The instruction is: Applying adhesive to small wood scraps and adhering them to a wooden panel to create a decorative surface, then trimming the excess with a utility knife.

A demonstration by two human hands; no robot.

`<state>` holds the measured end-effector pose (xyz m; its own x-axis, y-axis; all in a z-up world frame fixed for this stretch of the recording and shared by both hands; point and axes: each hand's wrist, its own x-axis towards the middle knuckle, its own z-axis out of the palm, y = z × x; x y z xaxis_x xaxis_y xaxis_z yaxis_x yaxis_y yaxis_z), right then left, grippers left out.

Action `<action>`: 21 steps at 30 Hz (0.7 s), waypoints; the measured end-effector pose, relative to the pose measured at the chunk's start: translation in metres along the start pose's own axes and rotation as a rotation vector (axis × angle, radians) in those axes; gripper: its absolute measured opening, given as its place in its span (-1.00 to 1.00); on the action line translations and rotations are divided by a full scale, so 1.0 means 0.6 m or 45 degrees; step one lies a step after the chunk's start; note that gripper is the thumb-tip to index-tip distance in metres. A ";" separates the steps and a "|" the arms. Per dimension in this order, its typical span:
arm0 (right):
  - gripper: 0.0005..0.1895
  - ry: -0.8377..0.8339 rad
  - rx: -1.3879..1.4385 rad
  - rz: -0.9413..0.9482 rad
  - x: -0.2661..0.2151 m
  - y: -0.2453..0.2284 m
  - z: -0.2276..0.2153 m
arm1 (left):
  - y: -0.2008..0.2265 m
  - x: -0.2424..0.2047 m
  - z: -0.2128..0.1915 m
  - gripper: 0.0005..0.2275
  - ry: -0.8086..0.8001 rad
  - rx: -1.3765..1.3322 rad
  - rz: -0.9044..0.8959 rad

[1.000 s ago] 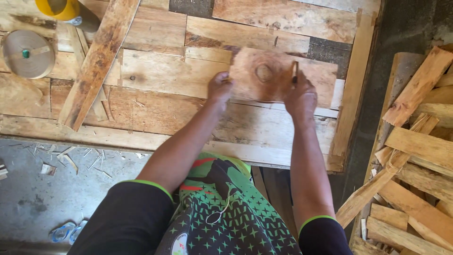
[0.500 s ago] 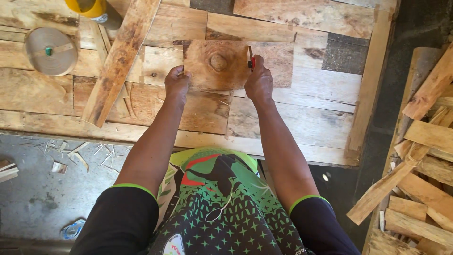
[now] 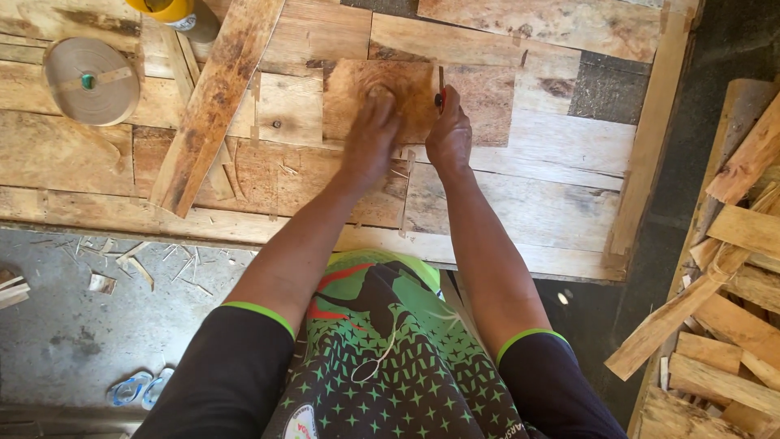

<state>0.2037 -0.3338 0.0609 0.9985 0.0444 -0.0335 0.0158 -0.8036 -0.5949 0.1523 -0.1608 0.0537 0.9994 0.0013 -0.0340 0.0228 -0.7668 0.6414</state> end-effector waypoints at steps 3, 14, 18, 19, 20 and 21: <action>-0.40 -0.122 -0.064 0.190 0.013 -0.007 -0.001 | 0.011 0.002 0.029 -0.47 -0.057 0.361 0.387; -0.31 -0.133 -0.202 0.098 0.022 0.020 0.022 | 0.017 0.015 0.056 -0.45 -0.320 0.420 0.232; -0.31 -0.135 -0.177 0.079 0.025 0.004 0.008 | 0.038 0.025 0.042 -0.46 -0.367 0.483 0.207; -0.33 -0.155 -0.184 0.094 0.028 -0.007 -0.001 | 0.040 0.027 0.042 -0.47 -0.399 0.471 0.180; -0.34 -0.175 -0.192 0.110 0.030 -0.019 -0.010 | 0.041 0.029 0.042 -0.48 -0.431 0.460 0.153; -0.34 -0.178 -0.191 0.110 0.033 -0.018 -0.008 | 0.035 0.027 0.051 -0.48 -0.432 0.459 0.150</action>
<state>0.2233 -0.3272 0.0706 0.9795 0.0453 -0.1963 -0.0510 -0.8869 -0.4592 0.1681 -0.1965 0.0428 0.9288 -0.2611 -0.2631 -0.1595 -0.9222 0.3523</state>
